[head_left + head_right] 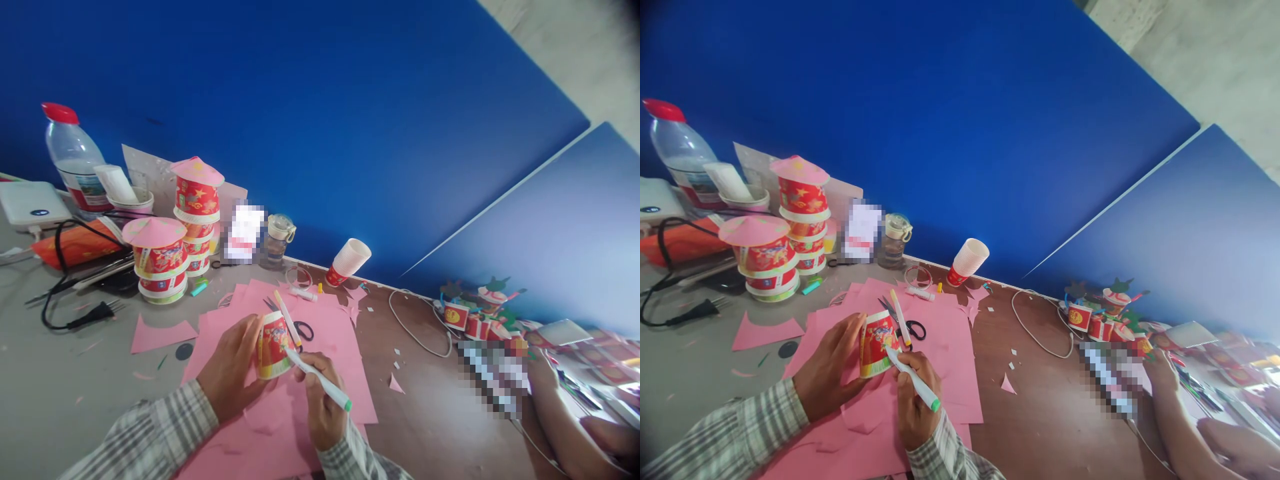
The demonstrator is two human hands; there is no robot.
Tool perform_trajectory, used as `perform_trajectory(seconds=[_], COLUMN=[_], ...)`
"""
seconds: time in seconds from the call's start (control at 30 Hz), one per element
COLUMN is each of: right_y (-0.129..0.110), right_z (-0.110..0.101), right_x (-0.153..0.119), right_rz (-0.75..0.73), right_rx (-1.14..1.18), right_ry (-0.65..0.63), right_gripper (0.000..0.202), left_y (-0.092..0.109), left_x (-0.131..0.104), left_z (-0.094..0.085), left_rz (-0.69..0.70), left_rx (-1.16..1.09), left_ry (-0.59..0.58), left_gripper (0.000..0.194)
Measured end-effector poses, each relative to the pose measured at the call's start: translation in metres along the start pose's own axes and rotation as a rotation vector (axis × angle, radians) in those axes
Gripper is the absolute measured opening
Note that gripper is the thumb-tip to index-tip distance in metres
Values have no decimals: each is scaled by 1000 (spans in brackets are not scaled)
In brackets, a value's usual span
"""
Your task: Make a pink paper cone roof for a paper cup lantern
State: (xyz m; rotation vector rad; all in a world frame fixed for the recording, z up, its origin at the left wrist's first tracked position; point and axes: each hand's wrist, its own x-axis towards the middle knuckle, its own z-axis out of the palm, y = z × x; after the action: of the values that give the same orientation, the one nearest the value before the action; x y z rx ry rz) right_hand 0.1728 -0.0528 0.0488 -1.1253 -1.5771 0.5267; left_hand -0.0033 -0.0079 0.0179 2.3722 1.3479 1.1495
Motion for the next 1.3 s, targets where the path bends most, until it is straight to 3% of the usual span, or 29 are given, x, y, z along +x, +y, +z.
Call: perform_trajectory(seconds=[0.5,0.83,0.93,1.1,1.3], right_y=[-1,16,23,42,67], right_z=[1,3,4,7,5], right_x=[1,2,6,16,20], right_rz=[-39,-35,-28,-80,-125], right_rx=[8,58,-37,-268,-429], right_ry=[12,164,142,143,112], right_gripper=[25,29,27,43,46], left_y=[1,-1,4,9,-5], left_x=[0,2,6,11,5], left_z=[-1,1,-2,-8,1], left_rz=[16,-64,-86,-166,-177], left_rx=[16,-69,-80,-83,42], left_ry=[3,-3,28,84,45], left_gripper=[91,89,88,81,82])
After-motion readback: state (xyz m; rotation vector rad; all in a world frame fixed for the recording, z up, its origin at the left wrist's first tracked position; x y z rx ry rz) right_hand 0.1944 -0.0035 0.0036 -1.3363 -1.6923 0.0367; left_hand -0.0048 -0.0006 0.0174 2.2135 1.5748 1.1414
